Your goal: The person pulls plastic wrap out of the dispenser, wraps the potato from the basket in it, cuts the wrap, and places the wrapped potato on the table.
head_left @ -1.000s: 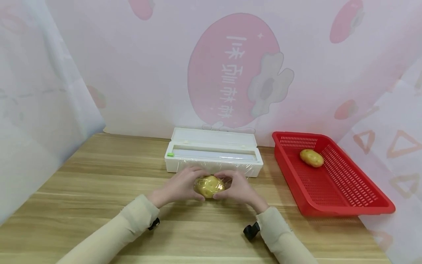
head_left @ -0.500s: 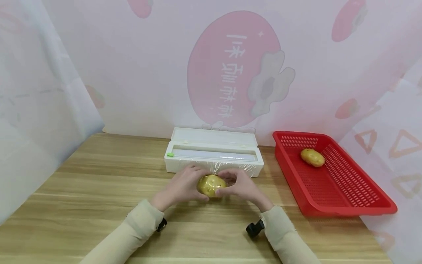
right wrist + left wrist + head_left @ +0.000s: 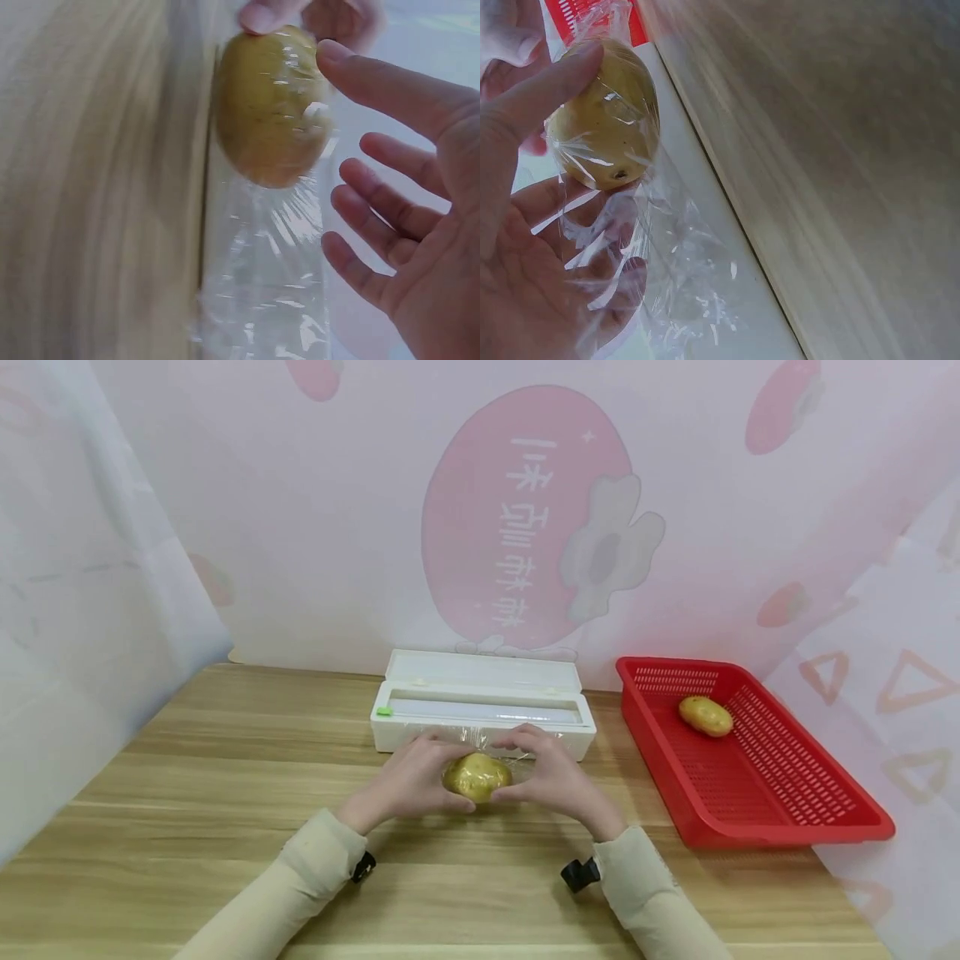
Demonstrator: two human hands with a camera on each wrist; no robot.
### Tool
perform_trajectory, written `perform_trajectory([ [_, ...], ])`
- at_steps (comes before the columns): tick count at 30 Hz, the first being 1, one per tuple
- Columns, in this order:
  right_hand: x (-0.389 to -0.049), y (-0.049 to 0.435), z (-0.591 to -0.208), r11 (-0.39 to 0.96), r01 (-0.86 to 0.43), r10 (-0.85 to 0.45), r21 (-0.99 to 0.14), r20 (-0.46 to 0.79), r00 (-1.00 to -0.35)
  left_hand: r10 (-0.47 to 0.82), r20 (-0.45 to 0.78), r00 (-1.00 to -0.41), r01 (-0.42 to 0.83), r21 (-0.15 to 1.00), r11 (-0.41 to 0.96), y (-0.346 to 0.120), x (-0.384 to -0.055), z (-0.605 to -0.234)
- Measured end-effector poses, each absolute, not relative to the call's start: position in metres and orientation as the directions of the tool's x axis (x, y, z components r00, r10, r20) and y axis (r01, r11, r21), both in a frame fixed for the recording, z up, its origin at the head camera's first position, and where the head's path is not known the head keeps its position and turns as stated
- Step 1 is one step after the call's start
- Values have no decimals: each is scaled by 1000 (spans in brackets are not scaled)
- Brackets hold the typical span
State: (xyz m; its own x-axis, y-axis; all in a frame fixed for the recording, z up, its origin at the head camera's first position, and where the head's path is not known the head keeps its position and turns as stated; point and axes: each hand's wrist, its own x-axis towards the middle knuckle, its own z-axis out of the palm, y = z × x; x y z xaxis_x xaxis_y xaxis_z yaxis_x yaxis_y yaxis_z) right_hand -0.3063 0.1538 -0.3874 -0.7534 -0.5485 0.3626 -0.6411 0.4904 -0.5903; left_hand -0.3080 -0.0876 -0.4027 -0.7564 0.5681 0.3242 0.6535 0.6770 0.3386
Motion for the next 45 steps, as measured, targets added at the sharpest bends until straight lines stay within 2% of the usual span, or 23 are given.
perform_trajectory([
  [7, -307, 147, -397, 561, -670, -572, -486, 358, -738, 551, 291, -782, 623, 374, 686, -89, -310, -401],
  [15, -305, 145, -399, 566, -655, -554, -500, 358, -752, 559, 290, -777, 629, 393, 671, -91, -311, -400],
  [20, -305, 143, -401, 531, -675, -563, -512, 382, -733, 557, 290, -778, 627, 391, 674, -92, -308, -398],
  [25, -309, 143, -404, 510, -696, -566, -506, 411, -714, 536, 349, -769, 632, 291, 718, -92, -303, -388],
  [30, -316, 145, -406, 500, -644, -529, -579, 385, -756, 551, 456, -699, 672, 156, 724, -90, -300, -375],
  [36, -325, 150, -408, 465, -562, -511, -684, 311, -801, 647, 419, -637, 727, 45, 686, -83, -307, -377],
  [41, -328, 152, -409, 446, -534, -519, -719, 278, -808, 633, 448, -631, 715, 21, 699, -79, -313, -383],
  [45, -329, 151, -408, 425, -539, -532, -727, 281, -799, 606, 461, -648, 702, 52, 711, -76, -315, -385],
])
